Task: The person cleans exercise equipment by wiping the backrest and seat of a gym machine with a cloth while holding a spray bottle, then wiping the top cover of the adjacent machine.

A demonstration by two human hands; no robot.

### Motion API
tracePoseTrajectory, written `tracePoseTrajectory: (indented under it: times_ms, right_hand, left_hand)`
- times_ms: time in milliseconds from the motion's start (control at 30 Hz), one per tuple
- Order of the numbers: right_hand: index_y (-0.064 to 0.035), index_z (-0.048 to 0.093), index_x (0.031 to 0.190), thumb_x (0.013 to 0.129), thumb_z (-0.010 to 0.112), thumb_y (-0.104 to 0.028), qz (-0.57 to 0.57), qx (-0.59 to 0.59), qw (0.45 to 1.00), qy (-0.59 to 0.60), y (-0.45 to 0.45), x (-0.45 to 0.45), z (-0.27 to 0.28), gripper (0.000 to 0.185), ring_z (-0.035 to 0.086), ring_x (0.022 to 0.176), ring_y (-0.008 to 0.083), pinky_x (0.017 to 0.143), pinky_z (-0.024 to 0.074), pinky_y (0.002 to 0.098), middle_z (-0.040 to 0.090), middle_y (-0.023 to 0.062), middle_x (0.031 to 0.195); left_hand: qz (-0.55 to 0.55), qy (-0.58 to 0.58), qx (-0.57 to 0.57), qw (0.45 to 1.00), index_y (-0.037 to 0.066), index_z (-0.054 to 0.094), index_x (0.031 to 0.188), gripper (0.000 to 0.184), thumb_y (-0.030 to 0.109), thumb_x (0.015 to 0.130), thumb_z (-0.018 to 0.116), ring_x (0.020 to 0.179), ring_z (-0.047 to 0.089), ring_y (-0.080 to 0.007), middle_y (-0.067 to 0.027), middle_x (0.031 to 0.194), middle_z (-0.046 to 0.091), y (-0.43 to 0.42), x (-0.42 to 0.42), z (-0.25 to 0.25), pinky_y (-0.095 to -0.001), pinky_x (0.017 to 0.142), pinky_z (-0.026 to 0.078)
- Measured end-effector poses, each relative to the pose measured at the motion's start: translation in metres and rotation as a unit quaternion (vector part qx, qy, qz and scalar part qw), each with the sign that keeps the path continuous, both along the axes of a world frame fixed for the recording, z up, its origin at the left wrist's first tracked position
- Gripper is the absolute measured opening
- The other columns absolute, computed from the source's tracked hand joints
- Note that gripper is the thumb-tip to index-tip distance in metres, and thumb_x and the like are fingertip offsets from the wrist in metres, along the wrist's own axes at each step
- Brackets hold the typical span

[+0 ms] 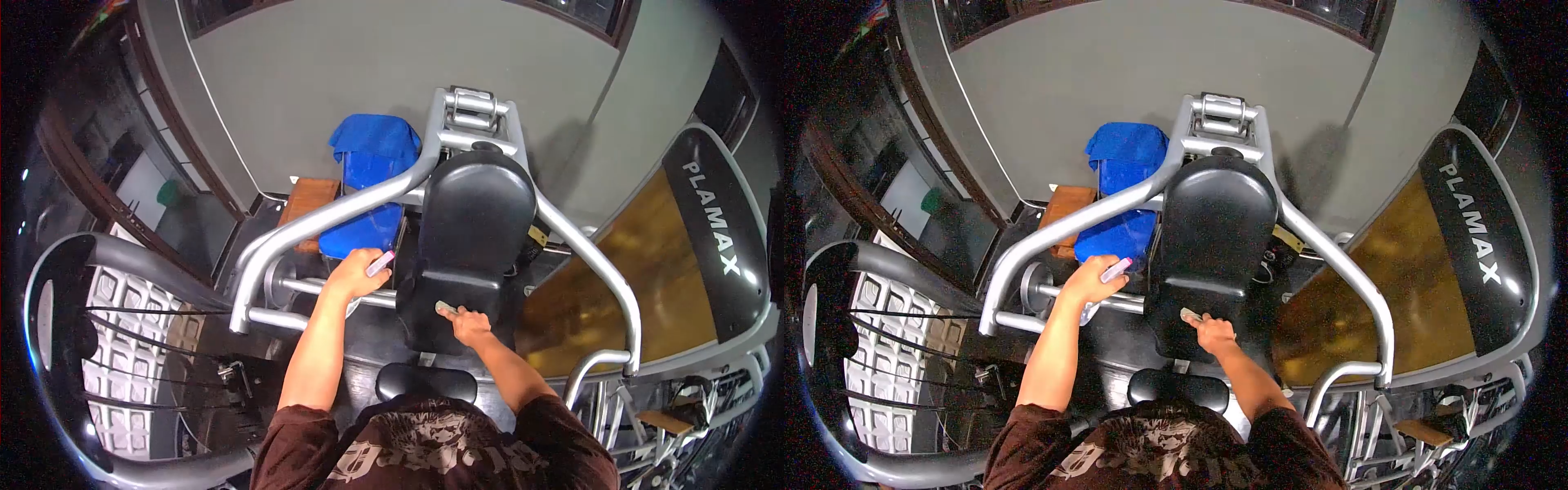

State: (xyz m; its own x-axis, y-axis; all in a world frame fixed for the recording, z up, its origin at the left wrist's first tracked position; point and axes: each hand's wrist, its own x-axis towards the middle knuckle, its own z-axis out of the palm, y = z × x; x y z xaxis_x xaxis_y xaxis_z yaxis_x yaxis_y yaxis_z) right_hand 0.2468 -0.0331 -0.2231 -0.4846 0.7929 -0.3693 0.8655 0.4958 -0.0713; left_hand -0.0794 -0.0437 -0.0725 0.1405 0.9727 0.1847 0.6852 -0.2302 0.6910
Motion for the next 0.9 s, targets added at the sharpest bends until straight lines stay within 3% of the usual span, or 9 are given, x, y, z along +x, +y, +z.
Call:
tracePoseTrajectory:
  times_ms: [133, 267, 467, 533, 600, 667, 700, 800, 900]
  right_hand:
    - [-0.0455, 0.052, 0.145, 0.098, 0.046, -0.018, -0.029, 0.057, 0.994, 0.094, 0.016, -0.002, 0.042, 0.055, 0.072, 0.097, 0.0402, 0.087, 0.0574, 0.0523, 0.065, 0.0163, 0.12]
    - [-0.0454, 0.047, 0.148, 0.097, 0.046, -0.017, -0.086, 0.073, 0.987, 0.115, 0.006, -0.003, 0.029, 0.058, 0.072, 0.094, 0.0403, 0.085, 0.0576, 0.0545, 0.066, 0.0167, 0.111]
    - [-0.047, 0.046, 0.15, 0.101, 0.042, -0.019, -0.037, -0.026, 0.998, 0.034, -0.008, 0.012, -0.026, 0.056, 0.068, 0.11, 0.0419, 0.096, 0.0542, 0.0526, 0.062, 0.0176, 0.129]
    - [-0.0451, 0.049, 0.148, 0.102, 0.041, -0.019, -0.014, -0.018, 0.999, 0.041, 0.005, 0.012, 0.005, 0.053, 0.068, 0.109, 0.0424, 0.095, 0.0541, 0.0533, 0.062, 0.0175, 0.13]
    - [-0.0355, 0.055, 0.143, 0.104, 0.039, -0.021, -0.025, 0.046, 0.993, 0.106, 0.017, 0.009, 0.038, 0.045, 0.068, 0.105, 0.0443, 0.093, 0.0545, 0.054, 0.064, 0.0185, 0.125]
    - [-0.0397, 0.047, 0.149, 0.102, 0.042, -0.018, -0.118, 0.08, 0.975, 0.169, 0.034, 0.002, 0.058, 0.053, 0.07, 0.103, 0.0411, 0.091, 0.0545, 0.0544, 0.065, 0.0185, 0.121]
    - [-0.038, 0.046, 0.15, 0.101, 0.042, -0.018, -0.1, 0.092, 0.974, 0.18, 0.041, 0.006, 0.056, 0.053, 0.07, 0.101, 0.0418, 0.089, 0.0553, 0.0553, 0.065, 0.0195, 0.119]
    - [-0.038, 0.043, 0.151, 0.101, 0.041, -0.016, -0.047, 0.075, 0.988, 0.129, 0.022, 0.013, 0.043, 0.055, 0.069, 0.099, 0.0466, 0.087, 0.0566, 0.0553, 0.065, 0.0209, 0.118]
    - [-0.0423, 0.046, 0.15, 0.1, 0.044, -0.016, -0.026, 0.035, 0.998, 0.05, -0.002, 0.02, -0.01, 0.057, 0.07, 0.1, 0.043, 0.089, 0.0566, 0.0553, 0.065, 0.0185, 0.116]
  left_hand:
    - [-0.009, -0.002, -0.017, 1.0, 0.0, 0.065, 0.085, 0.028, 0.026, 0.082, 0.075, 0.073, 0.066, -0.0361, -0.0219, 0.077, 0.066, 0.0, 0.003, -0.001, -0.0444, 0.071, 0.05]
    - [-0.009, 0.002, -0.021, 1.0, 0.0, 0.065, 0.085, 0.028, 0.026, 0.082, 0.075, 0.074, 0.066, -0.0364, -0.0216, 0.076, 0.065, 0.0, 0.006, -0.002, -0.0443, 0.071, 0.05]
    - [0.007, 0.008, -0.056, 0.998, -0.001, 0.068, 0.09, 0.027, 0.024, 0.08, 0.074, 0.083, 0.069, -0.0418, -0.0235, 0.084, 0.069, -0.009, 0.011, 0.004, -0.046, 0.075, 0.052]
    - [0.008, 0.021, -0.045, 0.999, -0.001, 0.068, 0.089, 0.027, 0.024, 0.08, 0.074, 0.083, 0.069, -0.0413, -0.0235, 0.084, 0.069, -0.01, 0.012, 0.005, -0.0459, 0.075, 0.052]
    - [0.009, 0.021, -0.051, 0.998, -0.001, 0.068, 0.089, 0.028, 0.025, 0.08, 0.074, 0.084, 0.069, -0.0414, -0.0236, 0.084, 0.069, -0.01, 0.013, 0.004, -0.046, 0.075, 0.052]
    - [0.01, 0.019, -0.034, 0.999, 0.0, 0.067, 0.088, 0.029, 0.027, 0.081, 0.075, 0.079, 0.068, -0.0389, -0.0224, 0.08, 0.067, -0.01, 0.014, 0.003, -0.0447, 0.074, 0.051]
    - [0.01, 0.019, -0.027, 0.999, 0.0, 0.066, 0.087, 0.03, 0.028, 0.082, 0.076, 0.076, 0.067, -0.0376, -0.0218, 0.078, 0.067, -0.011, 0.014, 0.002, -0.044, 0.073, 0.05]
    - [0.009, 0.015, -0.024, 1.0, -0.001, 0.067, 0.089, 0.028, 0.025, 0.08, 0.074, 0.084, 0.069, -0.043, -0.0241, 0.083, 0.069, -0.012, 0.012, -0.001, -0.0463, 0.075, 0.052]
    - [0.029, 0.004, -0.023, 0.999, 0.0, 0.067, 0.089, 0.029, 0.026, 0.08, 0.074, 0.083, 0.069, -0.0432, -0.0243, 0.084, 0.069, -0.014, 0.009, -0.003, -0.0463, 0.075, 0.052]
